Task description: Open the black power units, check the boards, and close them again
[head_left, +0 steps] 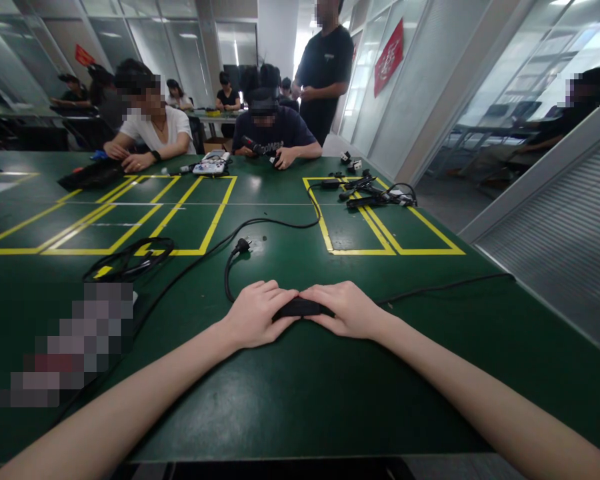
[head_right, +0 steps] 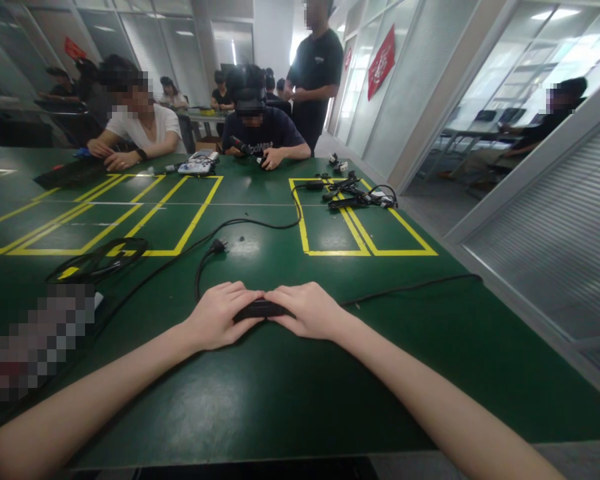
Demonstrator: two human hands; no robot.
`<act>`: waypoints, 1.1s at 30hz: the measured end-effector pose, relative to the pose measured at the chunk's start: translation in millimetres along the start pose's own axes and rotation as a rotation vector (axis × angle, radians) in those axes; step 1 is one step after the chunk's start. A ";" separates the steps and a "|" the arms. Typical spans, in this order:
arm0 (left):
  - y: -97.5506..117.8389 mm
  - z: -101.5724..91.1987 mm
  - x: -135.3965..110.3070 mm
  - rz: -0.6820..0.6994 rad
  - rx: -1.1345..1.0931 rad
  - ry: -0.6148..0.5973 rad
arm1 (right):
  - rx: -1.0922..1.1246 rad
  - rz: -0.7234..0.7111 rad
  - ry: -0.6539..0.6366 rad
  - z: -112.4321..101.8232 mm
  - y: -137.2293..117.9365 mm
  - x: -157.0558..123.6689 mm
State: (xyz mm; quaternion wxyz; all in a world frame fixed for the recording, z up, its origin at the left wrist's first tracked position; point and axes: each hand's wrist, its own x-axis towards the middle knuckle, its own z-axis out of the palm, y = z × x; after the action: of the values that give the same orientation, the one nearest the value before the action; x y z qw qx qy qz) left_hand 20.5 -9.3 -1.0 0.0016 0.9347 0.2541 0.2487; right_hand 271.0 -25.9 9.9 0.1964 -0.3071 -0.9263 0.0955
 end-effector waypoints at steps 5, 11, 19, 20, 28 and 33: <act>0.6 -2.3 0.5 0.000 0.013 0.054 | -0.029 0.043 0.043 3.5 0.7 0.2; 2.4 -0.2 0.9 0.115 0.098 -0.031 | 0.605 0.292 -0.084 -7.1 -1.9 0.9; 11.6 3.4 4.5 0.173 0.143 -0.049 | 1.100 0.466 -0.268 -10.0 -2.5 2.8; 11.3 2.6 4.8 0.169 0.141 -0.034 | 1.104 0.464 -0.246 -8.9 -1.6 2.9; 10.6 -11.4 2.0 0.221 0.205 0.263 | 1.143 0.587 0.099 -32.2 34.0 -6.1; 4.2 -7.2 -0.8 0.194 0.107 0.156 | 0.769 0.741 0.647 -70.5 72.9 -28.5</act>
State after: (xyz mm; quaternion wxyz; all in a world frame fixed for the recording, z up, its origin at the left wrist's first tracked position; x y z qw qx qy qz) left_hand 18.6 -14.3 5.5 -0.0919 0.9314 0.1747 0.3058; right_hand 360.4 18.6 43.4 0.5176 -0.5286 -0.5512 0.3858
